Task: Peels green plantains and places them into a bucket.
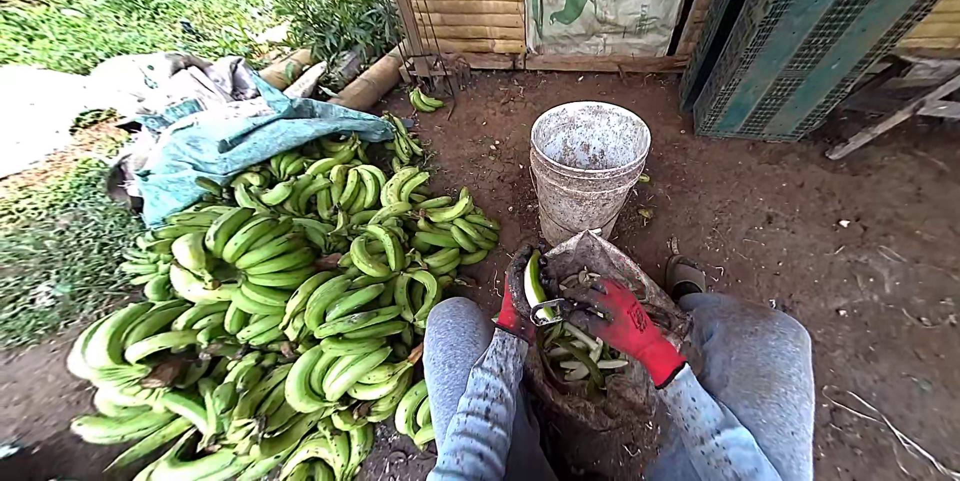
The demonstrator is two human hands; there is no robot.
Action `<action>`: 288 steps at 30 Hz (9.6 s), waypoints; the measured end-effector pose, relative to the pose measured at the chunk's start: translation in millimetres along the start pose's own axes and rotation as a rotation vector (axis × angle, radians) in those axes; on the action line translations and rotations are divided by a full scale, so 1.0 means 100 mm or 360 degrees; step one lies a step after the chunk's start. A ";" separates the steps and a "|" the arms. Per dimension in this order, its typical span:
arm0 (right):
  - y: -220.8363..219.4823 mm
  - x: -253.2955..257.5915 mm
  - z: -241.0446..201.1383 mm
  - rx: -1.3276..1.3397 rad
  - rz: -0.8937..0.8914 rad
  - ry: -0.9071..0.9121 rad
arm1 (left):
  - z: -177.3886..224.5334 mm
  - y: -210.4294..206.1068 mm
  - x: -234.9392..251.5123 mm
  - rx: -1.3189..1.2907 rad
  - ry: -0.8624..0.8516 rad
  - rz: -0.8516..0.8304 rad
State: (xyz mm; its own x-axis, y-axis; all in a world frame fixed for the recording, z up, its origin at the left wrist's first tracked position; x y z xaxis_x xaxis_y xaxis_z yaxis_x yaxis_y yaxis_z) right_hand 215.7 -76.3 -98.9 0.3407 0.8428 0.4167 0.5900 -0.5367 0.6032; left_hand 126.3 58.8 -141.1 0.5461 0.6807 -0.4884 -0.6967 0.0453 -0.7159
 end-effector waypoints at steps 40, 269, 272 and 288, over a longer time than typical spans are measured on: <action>-0.19 0.13 0.52 -0.0169 0.0211 -0.0750 | -0.15 0.18 -0.14 0.1216 -0.0693 0.0303; -0.03 0.61 0.74 -0.0462 -0.0061 -0.0826 | -0.20 0.00 0.04 0.2246 -0.0800 -0.0203; -0.02 0.57 0.62 -0.0417 -0.0052 -0.0815 | 0.02 0.03 0.04 0.1982 -0.0886 0.0189; -0.10 0.33 -0.26 -0.0353 -0.0002 -0.0290 | 0.46 0.08 0.02 -0.0056 -0.0700 0.0337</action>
State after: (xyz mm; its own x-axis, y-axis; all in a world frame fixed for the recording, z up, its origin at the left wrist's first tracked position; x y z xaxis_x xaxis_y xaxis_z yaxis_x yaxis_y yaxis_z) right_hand 201.5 -43.9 -73.4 0.4778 0.8260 0.2990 0.4229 -0.5146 0.7458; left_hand 100.1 94.1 -125.3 0.1403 0.9171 -0.3732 -0.7511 -0.1470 -0.6436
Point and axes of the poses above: each hand's wrist, its own x-axis towards the middle knuckle, its own y-axis out of the back of the hand, z = x × y, the point moved 7 cm from there along x, towards the middle knuckle, and after that the axes turned 14 degrees about z, right-handed, at the moved point
